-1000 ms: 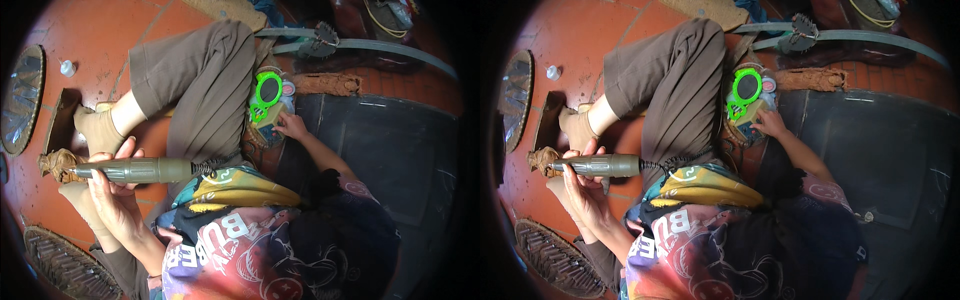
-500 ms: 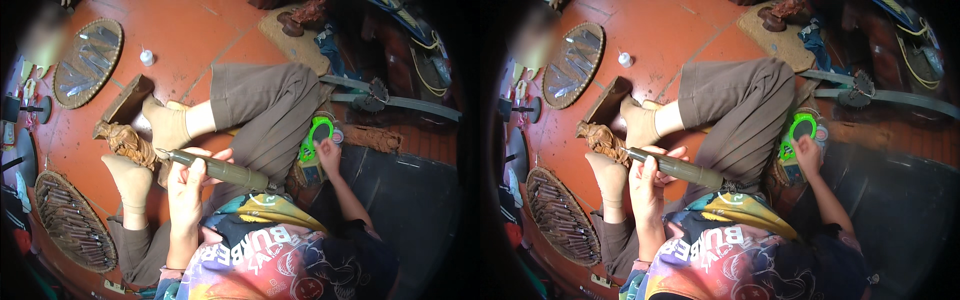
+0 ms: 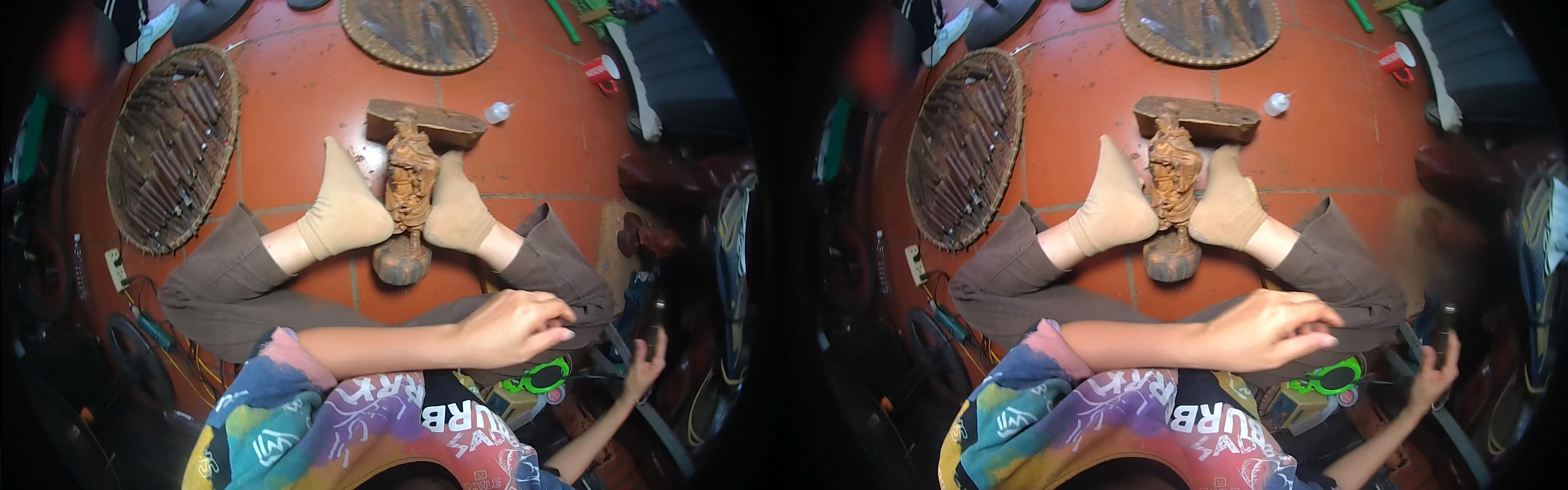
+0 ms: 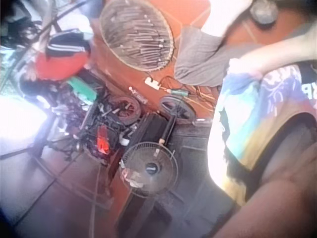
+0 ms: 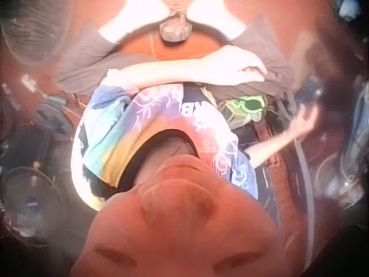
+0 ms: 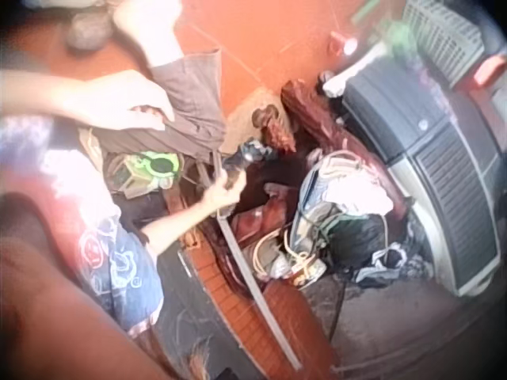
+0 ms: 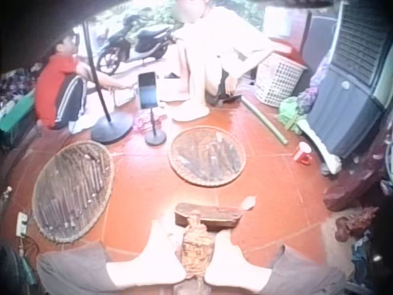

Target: The person carves a wooden sculpture using a chisel and a wooden mallet. They repeatedly strike the chisel to shape the wood, occasionally switching tools from a nearby basket.

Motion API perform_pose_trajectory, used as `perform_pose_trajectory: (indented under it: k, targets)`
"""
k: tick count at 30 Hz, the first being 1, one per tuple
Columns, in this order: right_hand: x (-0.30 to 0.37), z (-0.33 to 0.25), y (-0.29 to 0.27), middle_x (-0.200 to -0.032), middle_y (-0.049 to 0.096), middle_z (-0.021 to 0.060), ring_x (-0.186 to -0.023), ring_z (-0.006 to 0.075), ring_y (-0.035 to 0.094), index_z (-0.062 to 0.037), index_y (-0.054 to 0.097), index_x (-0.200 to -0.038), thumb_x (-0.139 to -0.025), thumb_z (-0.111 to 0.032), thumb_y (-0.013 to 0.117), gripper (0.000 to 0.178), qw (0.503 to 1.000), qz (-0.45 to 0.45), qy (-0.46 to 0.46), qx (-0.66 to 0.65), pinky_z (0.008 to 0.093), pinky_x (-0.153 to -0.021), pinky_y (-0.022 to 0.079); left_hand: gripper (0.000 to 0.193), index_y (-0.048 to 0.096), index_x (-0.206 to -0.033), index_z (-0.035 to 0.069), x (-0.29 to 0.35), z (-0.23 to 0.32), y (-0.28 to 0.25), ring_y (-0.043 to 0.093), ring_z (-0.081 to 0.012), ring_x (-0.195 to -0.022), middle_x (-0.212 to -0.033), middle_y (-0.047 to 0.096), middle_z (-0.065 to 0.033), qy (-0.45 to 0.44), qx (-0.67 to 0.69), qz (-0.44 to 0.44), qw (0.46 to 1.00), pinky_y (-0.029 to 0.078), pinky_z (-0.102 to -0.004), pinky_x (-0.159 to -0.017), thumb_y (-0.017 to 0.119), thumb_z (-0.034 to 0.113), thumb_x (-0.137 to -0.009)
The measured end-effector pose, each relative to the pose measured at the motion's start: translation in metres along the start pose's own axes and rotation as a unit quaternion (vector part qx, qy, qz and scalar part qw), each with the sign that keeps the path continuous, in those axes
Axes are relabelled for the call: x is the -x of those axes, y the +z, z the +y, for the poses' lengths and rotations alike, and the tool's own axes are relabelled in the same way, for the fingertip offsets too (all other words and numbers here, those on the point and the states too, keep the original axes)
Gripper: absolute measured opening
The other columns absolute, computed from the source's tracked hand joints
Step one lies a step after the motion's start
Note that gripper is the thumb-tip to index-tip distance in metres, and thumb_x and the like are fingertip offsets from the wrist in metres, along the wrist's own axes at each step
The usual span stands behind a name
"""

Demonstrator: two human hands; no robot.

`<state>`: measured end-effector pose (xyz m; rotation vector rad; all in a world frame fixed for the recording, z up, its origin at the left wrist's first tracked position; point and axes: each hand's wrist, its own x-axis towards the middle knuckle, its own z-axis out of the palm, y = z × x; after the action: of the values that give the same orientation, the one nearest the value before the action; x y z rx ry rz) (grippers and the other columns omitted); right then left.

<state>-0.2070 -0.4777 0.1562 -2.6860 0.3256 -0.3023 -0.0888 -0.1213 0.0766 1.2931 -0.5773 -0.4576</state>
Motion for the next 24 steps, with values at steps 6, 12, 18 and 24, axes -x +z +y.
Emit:
perform_pose_trajectory:
  k: [6,12,18,24]
  targets:
    - [-0.108,0.045,-0.004,-0.110,0.060,0.0122,-0.100,0.0190,0.055,-0.0019,0.048,-0.125,-0.093,-0.015,0.057,0.036,0.995,-0.047,-0.010,0.092,0.0287,-0.090,0.041,0.014,0.064,-0.081,0.002,0.040,-0.022,-0.083,0.064,-0.0274,-0.064,-0.076,0.065,-0.0127,-0.011,-0.184,0.162,0.969,0.050,-0.0346,-0.058,0.064,0.015,-0.085]
    - [-0.201,-0.010,0.128,-0.099,0.064,0.0172,-0.089,0.0332,0.061,-0.0027,0.059,-0.117,-0.088,-0.040,0.058,0.047,0.924,-0.165,-0.223,0.264,0.0405,-0.081,0.048,0.012,0.067,-0.090,0.005,0.062,-0.043,-0.160,0.062,-0.0221,-0.060,-0.070,0.063,-0.0087,-0.001,-0.367,0.267,0.891,0.049,-0.0326,-0.055,0.067,0.014,-0.082]
    - [-0.233,0.034,0.256,-0.104,0.059,0.0211,-0.100,0.0377,0.056,-0.0005,0.054,-0.112,-0.085,-0.026,0.063,0.038,0.935,-0.300,-0.055,0.181,0.0426,-0.084,0.043,0.045,0.062,-0.119,0.008,0.051,-0.046,-0.206,0.050,-0.0188,-0.050,-0.061,0.054,-0.0066,-0.046,-0.452,0.212,0.865,0.042,-0.0323,-0.051,0.071,0.014,-0.076]
    - [-0.226,0.038,0.305,-0.106,0.059,0.0262,-0.102,0.0429,0.056,0.0013,0.047,-0.114,-0.085,-0.022,0.064,0.041,0.947,-0.272,-0.067,0.158,0.0437,-0.082,0.045,0.058,0.056,-0.128,0.012,0.035,-0.067,-0.210,0.048,-0.0154,-0.049,-0.056,0.045,-0.0011,-0.020,-0.459,0.164,0.873,0.040,-0.0299,-0.048,0.072,0.030,-0.075]
